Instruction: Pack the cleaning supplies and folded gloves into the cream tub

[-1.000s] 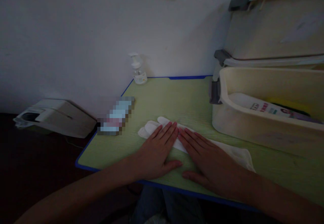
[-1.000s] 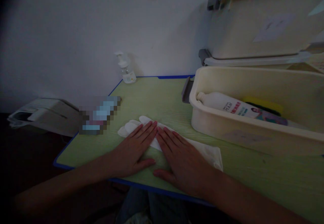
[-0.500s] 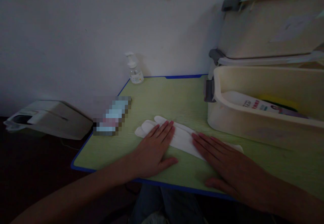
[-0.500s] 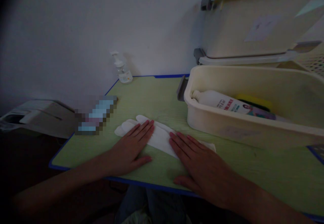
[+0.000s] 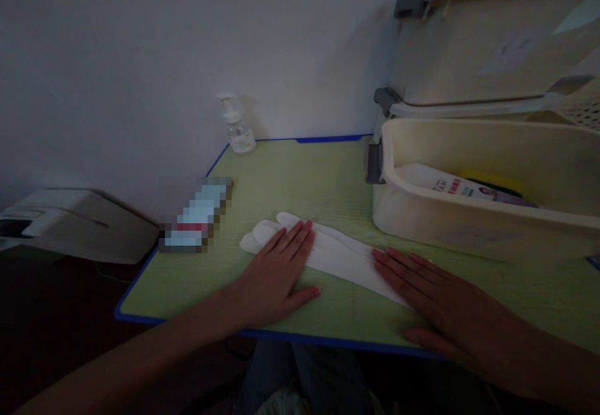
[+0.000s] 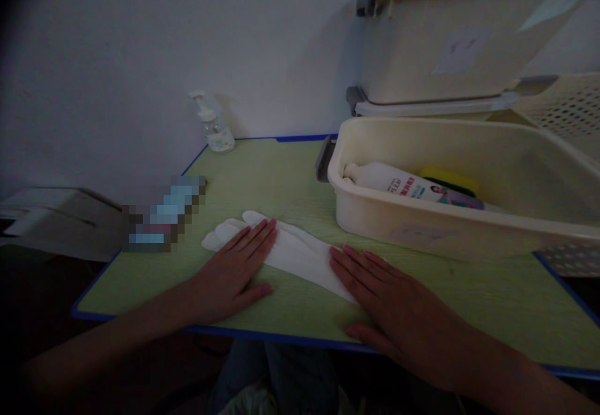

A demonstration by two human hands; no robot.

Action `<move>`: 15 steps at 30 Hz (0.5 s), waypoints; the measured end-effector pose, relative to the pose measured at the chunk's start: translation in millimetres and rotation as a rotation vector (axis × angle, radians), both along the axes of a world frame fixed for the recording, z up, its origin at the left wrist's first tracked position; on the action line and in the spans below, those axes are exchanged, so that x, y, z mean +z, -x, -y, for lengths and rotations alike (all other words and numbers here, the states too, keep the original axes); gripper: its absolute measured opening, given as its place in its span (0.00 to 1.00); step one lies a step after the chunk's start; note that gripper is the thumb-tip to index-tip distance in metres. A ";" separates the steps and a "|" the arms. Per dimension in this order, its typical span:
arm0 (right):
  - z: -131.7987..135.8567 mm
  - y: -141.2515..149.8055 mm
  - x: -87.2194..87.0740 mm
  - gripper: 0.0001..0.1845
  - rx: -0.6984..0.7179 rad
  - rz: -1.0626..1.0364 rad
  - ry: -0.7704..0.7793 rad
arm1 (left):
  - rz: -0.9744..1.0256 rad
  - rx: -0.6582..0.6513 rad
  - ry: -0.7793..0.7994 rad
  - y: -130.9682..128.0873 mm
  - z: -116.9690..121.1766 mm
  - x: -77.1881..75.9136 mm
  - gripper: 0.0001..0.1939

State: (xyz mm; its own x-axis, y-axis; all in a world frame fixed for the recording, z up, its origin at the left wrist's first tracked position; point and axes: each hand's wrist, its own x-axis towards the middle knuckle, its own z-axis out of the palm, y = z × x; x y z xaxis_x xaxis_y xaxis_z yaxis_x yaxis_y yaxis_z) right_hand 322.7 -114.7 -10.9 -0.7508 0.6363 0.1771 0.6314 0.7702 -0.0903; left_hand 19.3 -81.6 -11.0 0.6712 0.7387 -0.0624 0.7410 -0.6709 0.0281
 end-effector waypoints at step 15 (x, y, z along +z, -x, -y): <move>6.9 -26.4 32.9 0.30 0.063 -0.061 -0.176 | 0.052 -0.055 -0.181 5.3 -0.2 -12.6 0.37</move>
